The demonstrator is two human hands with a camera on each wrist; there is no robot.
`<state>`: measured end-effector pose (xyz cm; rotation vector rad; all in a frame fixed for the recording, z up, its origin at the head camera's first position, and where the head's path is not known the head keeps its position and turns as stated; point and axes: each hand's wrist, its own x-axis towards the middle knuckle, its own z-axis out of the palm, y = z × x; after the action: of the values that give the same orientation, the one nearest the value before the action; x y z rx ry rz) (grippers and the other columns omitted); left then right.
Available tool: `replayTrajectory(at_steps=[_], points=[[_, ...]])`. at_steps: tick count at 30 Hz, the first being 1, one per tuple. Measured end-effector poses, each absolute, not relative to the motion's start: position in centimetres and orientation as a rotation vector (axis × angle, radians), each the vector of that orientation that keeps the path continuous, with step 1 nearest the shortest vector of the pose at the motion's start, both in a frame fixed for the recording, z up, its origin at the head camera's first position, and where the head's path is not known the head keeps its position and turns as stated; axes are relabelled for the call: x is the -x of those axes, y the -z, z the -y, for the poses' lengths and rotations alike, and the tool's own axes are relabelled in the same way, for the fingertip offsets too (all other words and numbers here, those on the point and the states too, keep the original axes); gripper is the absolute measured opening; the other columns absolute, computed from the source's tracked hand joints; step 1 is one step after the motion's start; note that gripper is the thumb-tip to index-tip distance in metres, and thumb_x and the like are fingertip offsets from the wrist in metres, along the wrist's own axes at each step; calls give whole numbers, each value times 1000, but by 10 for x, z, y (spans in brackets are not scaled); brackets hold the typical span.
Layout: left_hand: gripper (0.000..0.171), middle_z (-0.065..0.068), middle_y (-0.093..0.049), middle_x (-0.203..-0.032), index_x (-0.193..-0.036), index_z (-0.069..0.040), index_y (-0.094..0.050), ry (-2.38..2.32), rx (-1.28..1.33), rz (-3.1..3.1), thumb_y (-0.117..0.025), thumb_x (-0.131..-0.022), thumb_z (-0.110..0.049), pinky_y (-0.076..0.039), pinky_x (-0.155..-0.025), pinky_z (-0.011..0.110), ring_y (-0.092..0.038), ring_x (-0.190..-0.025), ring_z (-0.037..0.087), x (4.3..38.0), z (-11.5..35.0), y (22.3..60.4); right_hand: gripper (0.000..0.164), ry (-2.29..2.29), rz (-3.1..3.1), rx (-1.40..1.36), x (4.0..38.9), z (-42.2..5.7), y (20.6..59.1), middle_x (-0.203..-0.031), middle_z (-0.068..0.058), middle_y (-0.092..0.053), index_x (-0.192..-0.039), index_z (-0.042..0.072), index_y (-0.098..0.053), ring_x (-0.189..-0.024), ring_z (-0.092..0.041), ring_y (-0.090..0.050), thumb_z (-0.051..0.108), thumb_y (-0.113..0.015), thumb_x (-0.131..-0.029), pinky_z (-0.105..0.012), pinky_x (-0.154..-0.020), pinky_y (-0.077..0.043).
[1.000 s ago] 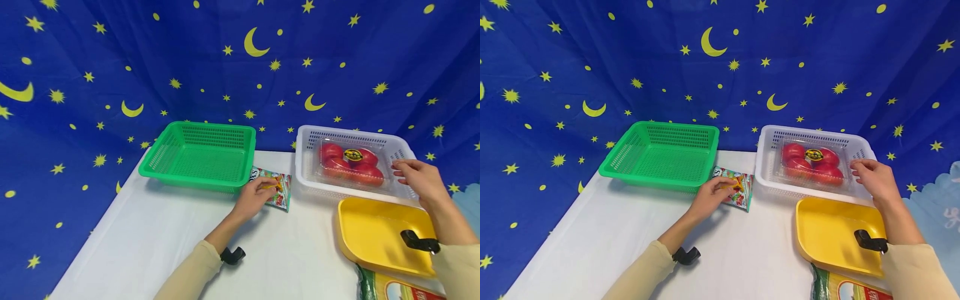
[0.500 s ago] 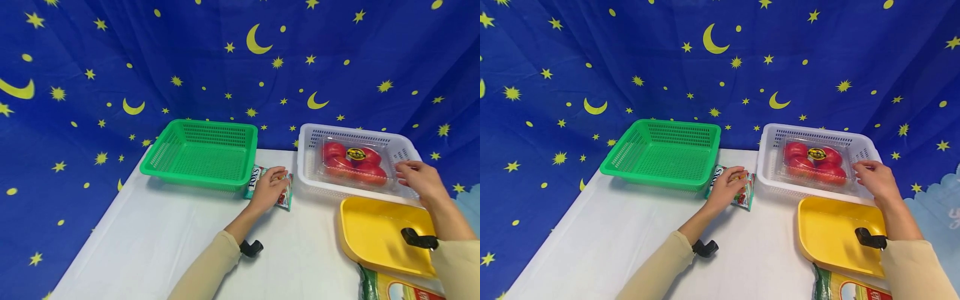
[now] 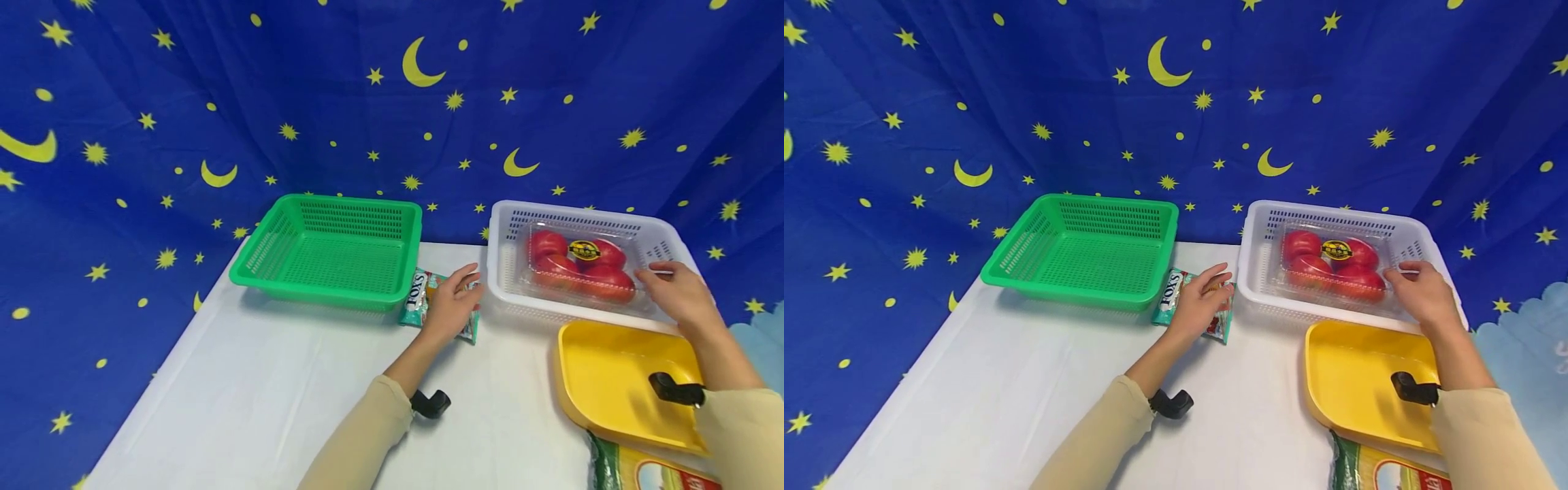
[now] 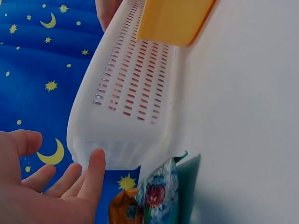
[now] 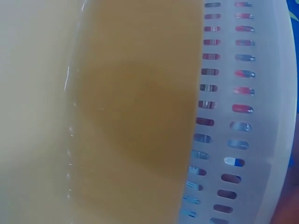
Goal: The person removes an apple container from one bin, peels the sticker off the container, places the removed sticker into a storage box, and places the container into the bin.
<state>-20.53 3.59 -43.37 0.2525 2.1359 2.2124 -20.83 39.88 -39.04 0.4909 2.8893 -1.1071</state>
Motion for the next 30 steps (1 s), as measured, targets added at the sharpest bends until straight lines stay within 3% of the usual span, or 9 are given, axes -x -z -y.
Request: replayTrajectory(at_steps=[3, 8, 16, 24, 30], points=[[43, 6, -61, -128, -135, -24, -56, -2225, -229, -2102, -65, -93, -21, -56, -74, 32, -68, -93, 19, 205, -42, 433, 82, 1035, -2896, -450, 209, -400, 392, -130, -42, -34, -139, -17, -23, -109, -55, -40, 51, -40, -97, -64, -89, -40], [48, 3, -60, -128, -137, -22, -54, -2208, -183, -2082, -67, -91, -23, -55, -71, 27, -68, -92, 30, 205, -51, 436, 89, 936, -2887, -449, 211, -400, 397, -131, -45, -31, -143, -16, -13, -110, -57, -38, 55, -40, -96, -68, -91, -37], [50, 8, -57, -132, -136, -30, -56, -2163, -118, -2128, -70, -89, -23, -54, -71, 24, -69, -82, 33, 203, -58, 444, 93, 847, -2873, -381, 210, -398, 400, -118, -41, -42, -142, -17, -17, -94, -52, -47, 62, -34, -95, -69, -82, -40], [50, 12, -56, -133, -136, -30, -56, -2230, -84, -2056, -70, -89, -21, -56, -66, 26, -70, -75, 30, 200, -59, 448, 102, 967, -2821, -465, 208, -394, 403, -123, -43, -37, -145, -14, -2, -101, -55, -45, 66, -38, -92, -71, -88, -35], [50, 12, -56, -133, -137, -30, -55, -2221, -86, -2071, -70, -89, -21, -56, -67, 26, -70, -77, 27, 199, -58, 450, 98, 960, -2850, -421, 208, -391, 405, -120, -39, -44, -141, -19, -20, -98, -51, -47, 65, -35, -93, -67, -87, -39]])
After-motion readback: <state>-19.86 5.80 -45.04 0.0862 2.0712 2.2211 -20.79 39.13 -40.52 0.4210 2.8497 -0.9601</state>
